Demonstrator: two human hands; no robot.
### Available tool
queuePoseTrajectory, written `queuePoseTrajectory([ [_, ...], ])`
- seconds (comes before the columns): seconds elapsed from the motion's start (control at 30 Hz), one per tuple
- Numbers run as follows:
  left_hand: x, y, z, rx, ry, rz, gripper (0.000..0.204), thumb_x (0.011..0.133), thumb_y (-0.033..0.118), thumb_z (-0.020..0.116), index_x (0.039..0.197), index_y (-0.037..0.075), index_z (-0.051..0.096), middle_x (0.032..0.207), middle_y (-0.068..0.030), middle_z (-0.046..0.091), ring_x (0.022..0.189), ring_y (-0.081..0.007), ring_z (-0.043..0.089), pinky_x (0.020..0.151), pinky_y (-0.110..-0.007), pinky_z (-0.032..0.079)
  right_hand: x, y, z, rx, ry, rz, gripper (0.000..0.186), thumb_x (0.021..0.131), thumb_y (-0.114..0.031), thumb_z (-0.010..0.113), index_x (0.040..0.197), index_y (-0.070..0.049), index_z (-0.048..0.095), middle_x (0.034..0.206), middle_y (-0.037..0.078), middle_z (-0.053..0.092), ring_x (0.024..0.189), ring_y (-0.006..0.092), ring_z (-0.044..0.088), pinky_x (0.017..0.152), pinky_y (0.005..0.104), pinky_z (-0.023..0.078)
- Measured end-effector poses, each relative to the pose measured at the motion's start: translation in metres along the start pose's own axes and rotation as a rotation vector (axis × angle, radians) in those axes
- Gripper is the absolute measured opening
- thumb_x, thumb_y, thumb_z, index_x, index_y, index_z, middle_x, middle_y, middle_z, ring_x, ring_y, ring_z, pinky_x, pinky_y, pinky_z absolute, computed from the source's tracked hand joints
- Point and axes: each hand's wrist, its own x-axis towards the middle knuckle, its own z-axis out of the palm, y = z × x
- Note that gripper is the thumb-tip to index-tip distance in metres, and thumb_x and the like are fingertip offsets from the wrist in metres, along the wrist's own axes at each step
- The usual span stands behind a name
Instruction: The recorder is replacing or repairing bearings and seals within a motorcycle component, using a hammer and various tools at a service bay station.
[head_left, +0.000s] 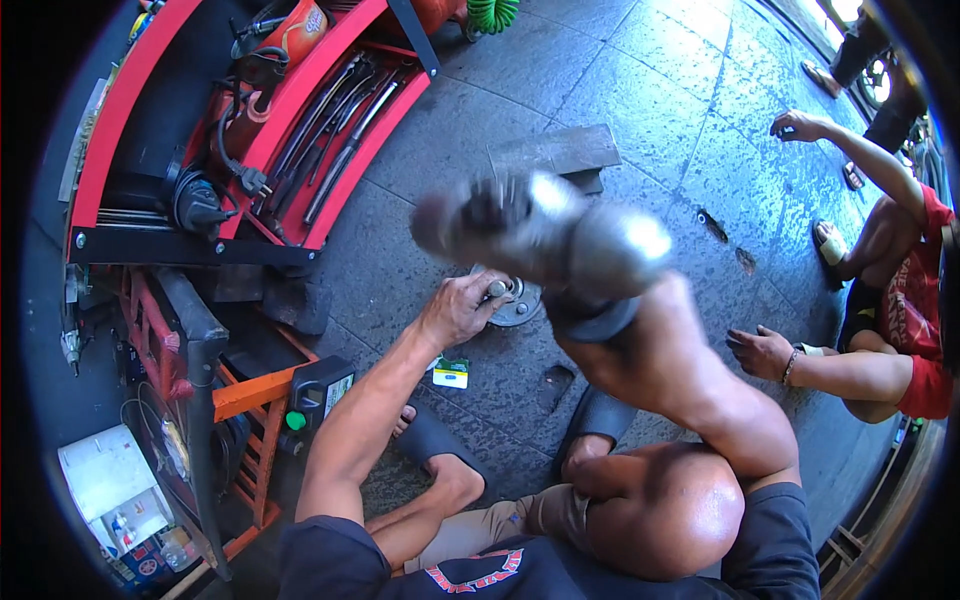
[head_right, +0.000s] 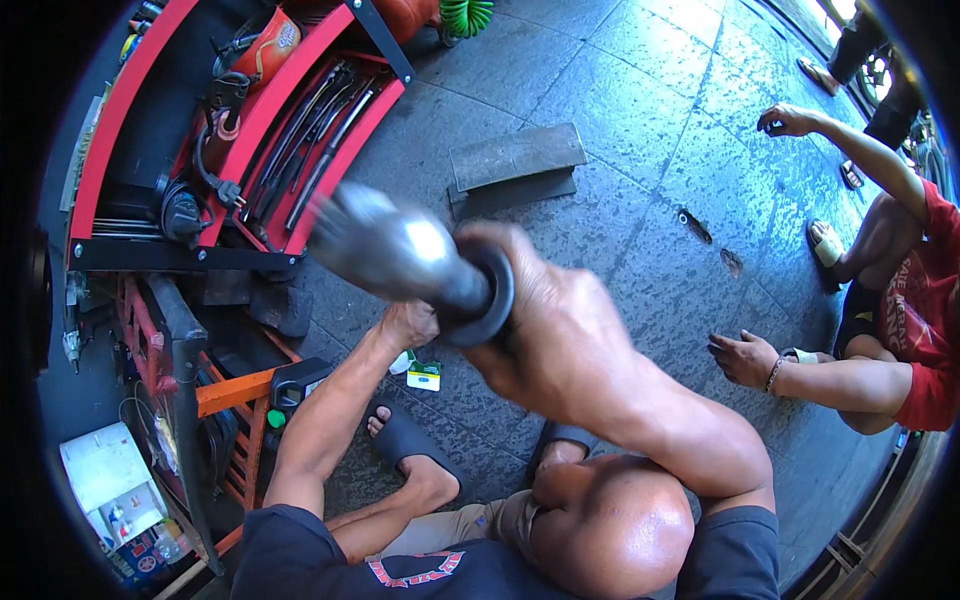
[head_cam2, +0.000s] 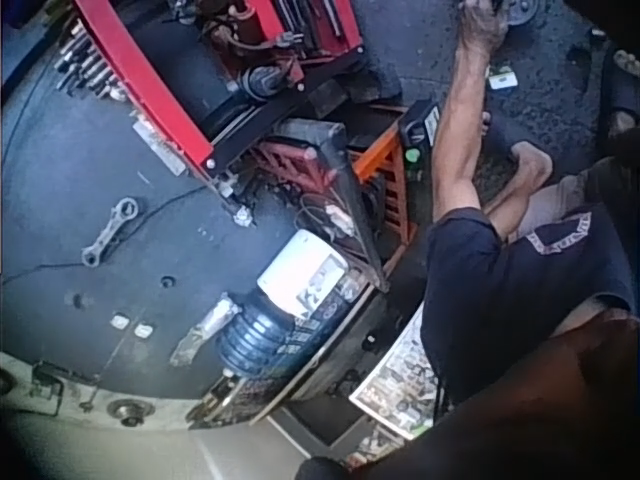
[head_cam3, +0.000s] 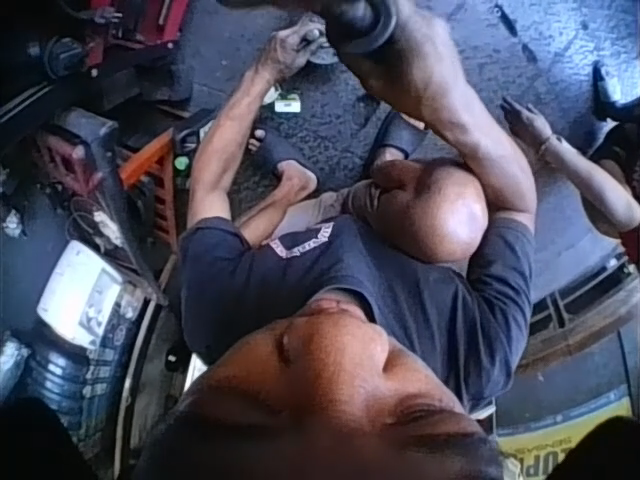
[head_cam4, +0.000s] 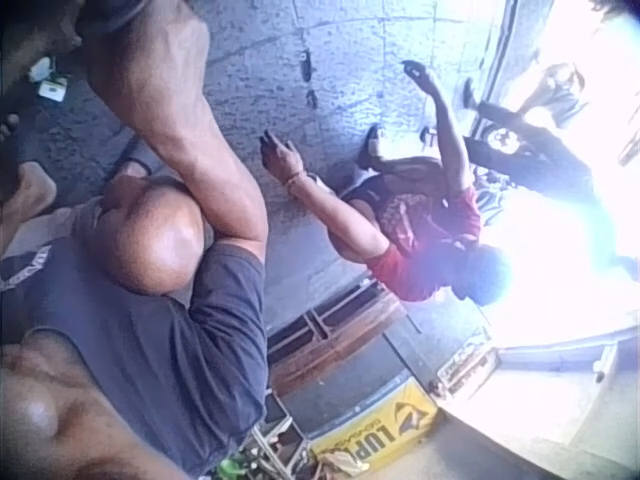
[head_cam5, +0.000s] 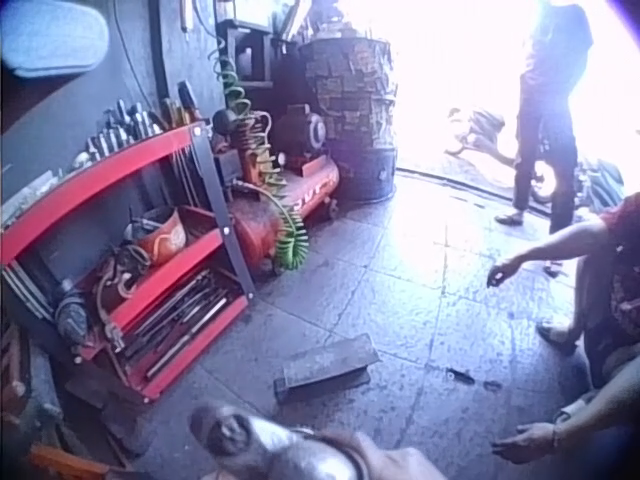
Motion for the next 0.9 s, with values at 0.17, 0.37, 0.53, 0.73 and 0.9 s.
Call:
queuePoseTrajectory([
  [0.17, 0.007, 0.005, 0.0, 0.008, -0.158, -0.221, 0.025, 0.091, 0.017, 0.07, 0.112, 0.006, 0.064, 0.097, -0.0202, 0.07, 0.093, -0.0409, 0.067, 0.078, -0.048, 0.056, 0.011, 0.028, 0.024, -0.444, -0.4, 0.43, 0.03, 0.086, -0.019, 0.064, 0.103, 0.003, 0.051, 0.078, 0.028, 0.068, 0.074, 0.0473, 0.067, 0.07, 0.0557, 0.054],
  [0.37, 0.011, -0.008, 0.021, -0.111, -0.017, -0.102, 0.024, 0.091, 0.017, 0.07, 0.112, 0.006, 0.063, 0.101, -0.0174, 0.07, 0.095, -0.0404, 0.068, 0.077, -0.047, 0.056, 0.004, -0.005, -0.024, -0.233, -0.09, 0.122, 0.041, 0.085, -0.016, 0.067, 0.119, 0.001, 0.05, 0.09, 0.026, 0.069, 0.079, 0.0454, 0.068, 0.069, 0.0544, 0.054],
  [0.53, 0.008, -0.024, 0.029, -0.176, 0.097, 0.078, 0.022, 0.088, 0.016, 0.071, 0.107, 0.007, 0.067, 0.098, -0.0187, 0.071, 0.089, -0.0424, 0.067, 0.075, -0.05, 0.055, -0.004, -0.004, -0.004, -0.112, -0.113, 0.118, 0.044, 0.084, -0.014, 0.068, 0.121, 0.0, 0.048, 0.084, 0.027, 0.068, 0.078, 0.0449, 0.069, 0.066, 0.0538, 0.055],
  [0.73, 0.006, -0.011, 0.003, 0.063, -0.07, -0.131, 0.026, 0.086, 0.011, 0.073, 0.11, 0.007, 0.064, 0.097, -0.0186, 0.071, 0.087, -0.0403, 0.069, 0.074, -0.047, 0.057, 0.004, 0.024, 0.015, -0.433, -0.304, 0.363, 0.027, 0.086, -0.016, 0.062, 0.102, 0.002, 0.05, 0.078, 0.027, 0.067, 0.075, 0.0459, 0.068, 0.068, 0.0564, 0.054],
  [0.9, -0.006, 0.0, -0.001, 0.014, -0.083, -0.173, 0.025, 0.089, 0.016, 0.073, 0.11, 0.008, 0.063, 0.105, -0.016, 0.072, 0.094, -0.0387, 0.07, 0.074, -0.044, 0.059, 0.012, -0.018, -0.024, -0.121, 0.024, 0.031, 0.047, 0.08, -0.006, 0.072, 0.122, -0.003, 0.053, 0.083, 0.022, 0.069, 0.081, 0.0418, 0.07, 0.069, 0.0459, 0.056],
])
